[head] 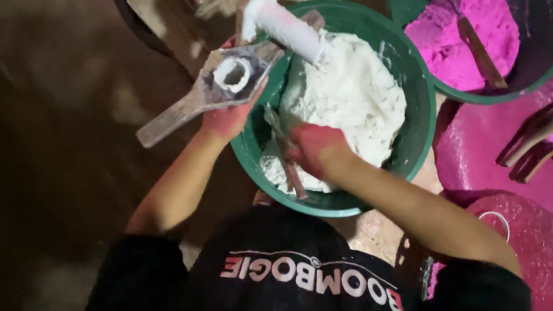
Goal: The person uses a wooden mold to press white and pink powders into ring-shaped decorations on a pink glittery mat. They repeatedly fill the mold, press it, and release the formed rings, arranging them in rows.
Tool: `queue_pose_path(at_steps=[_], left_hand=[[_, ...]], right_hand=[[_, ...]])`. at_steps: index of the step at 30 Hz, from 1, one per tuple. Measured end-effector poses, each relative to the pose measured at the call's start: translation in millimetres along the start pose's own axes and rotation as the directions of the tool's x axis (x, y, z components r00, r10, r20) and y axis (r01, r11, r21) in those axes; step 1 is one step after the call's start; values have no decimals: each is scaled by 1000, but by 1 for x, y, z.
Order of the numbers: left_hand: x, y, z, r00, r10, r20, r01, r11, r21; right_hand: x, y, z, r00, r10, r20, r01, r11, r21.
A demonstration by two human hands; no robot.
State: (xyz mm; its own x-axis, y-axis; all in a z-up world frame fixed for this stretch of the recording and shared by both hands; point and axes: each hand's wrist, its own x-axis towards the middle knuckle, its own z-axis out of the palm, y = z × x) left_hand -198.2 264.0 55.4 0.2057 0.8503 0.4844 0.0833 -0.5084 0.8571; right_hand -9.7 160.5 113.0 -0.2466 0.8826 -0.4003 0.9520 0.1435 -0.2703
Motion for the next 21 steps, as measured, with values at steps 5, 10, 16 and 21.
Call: queue_pose_path(at_steps=[5,10,16,21], left_hand=[[-9,-21,8,996,89,-19,-88,994,58],[-16,-21,7,998,-54,-18,49,978,-200],[-14,-17,13,996,-62,-57,46,968,-246],[-13,-19,13,998,-49,-41,39,977,-207]], right_hand=[[45,-8,30,966,106,236,-81,990,-116],[61,11,55,979,67,193,4,938,-347],[54,70,18,994,-109,-4,99,919,-381],[79,81,-5,981,-192,21,146,663,-734]])
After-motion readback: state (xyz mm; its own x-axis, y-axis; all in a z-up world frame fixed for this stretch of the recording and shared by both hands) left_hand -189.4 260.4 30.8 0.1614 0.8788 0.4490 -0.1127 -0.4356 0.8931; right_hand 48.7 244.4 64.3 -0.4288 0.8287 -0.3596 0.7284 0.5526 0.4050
